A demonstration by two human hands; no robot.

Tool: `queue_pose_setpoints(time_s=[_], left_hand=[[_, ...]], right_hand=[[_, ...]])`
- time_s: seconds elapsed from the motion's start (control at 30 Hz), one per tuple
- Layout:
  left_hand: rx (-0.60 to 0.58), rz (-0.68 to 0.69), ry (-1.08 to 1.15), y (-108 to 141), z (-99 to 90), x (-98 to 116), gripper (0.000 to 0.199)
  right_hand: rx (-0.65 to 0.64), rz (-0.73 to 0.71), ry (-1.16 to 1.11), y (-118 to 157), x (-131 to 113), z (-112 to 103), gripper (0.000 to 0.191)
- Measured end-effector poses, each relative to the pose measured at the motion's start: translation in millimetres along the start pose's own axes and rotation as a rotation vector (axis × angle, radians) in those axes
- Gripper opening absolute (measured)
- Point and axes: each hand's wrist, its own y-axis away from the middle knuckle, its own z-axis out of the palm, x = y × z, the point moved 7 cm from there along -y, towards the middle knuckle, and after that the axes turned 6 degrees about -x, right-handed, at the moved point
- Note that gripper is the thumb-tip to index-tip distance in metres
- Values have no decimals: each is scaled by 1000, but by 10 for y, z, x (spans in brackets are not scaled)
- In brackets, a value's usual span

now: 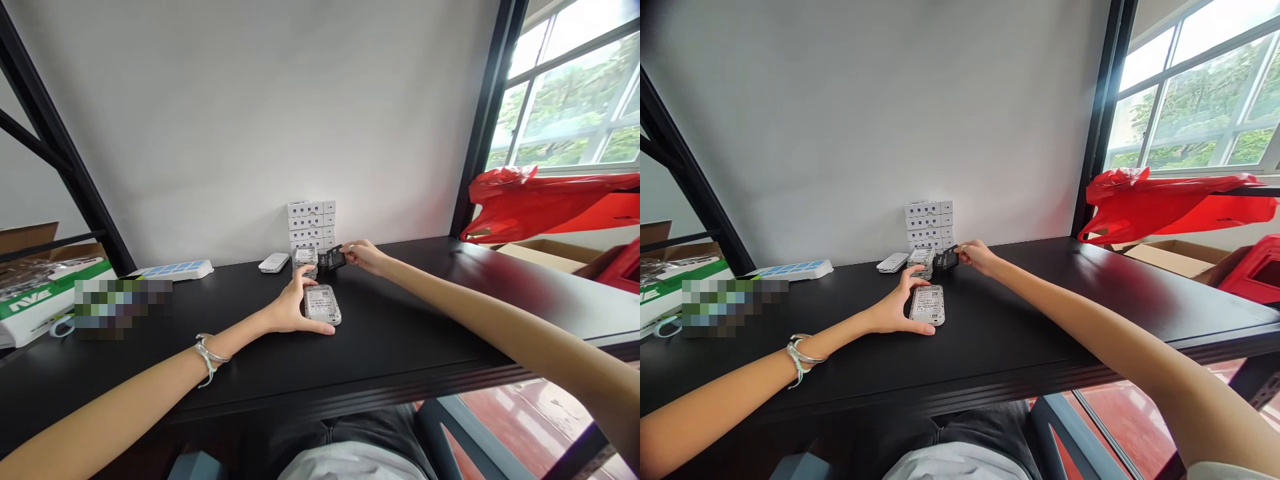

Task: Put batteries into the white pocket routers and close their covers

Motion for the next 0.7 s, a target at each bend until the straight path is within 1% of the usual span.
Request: queue_pose_setpoints(time_s=[0.1,0.13,0.2,0.27,0.33,0.37,0.4,0.47,0.53,0.63,0.7], left_hand=[[17,26,-11,13,-9,31,112],[26,34,-27,19,-16,51,108],[58,56,-70,33,-48,104,97],[103,79,-107,30,-112,158,86],[156,93,-139,-10,-224,189,82],[185,90,-157,-51,-300,187,81],[213,84,-176,-107,-385,175,82],[262,56,-200,-258,-566,116,82],[260,36,-213,-441,-702,36,83],[228,-11,-190,-671,-814,-118,87],[210,-45,-145,-750,-840,-215,88]], right_hand=[[60,44,8,-31,149,56,14],[77,56,8,-27,188,63,14],[75,58,27,-3,229,66,23],[35,45,105,37,224,66,39],[6,40,228,80,204,61,54],[7,40,278,97,195,55,57],[15,36,310,110,184,51,57],[34,7,318,117,163,50,49],[38,-25,297,104,164,56,41],[43,-55,273,75,199,38,34],[39,-72,272,58,211,19,30]])
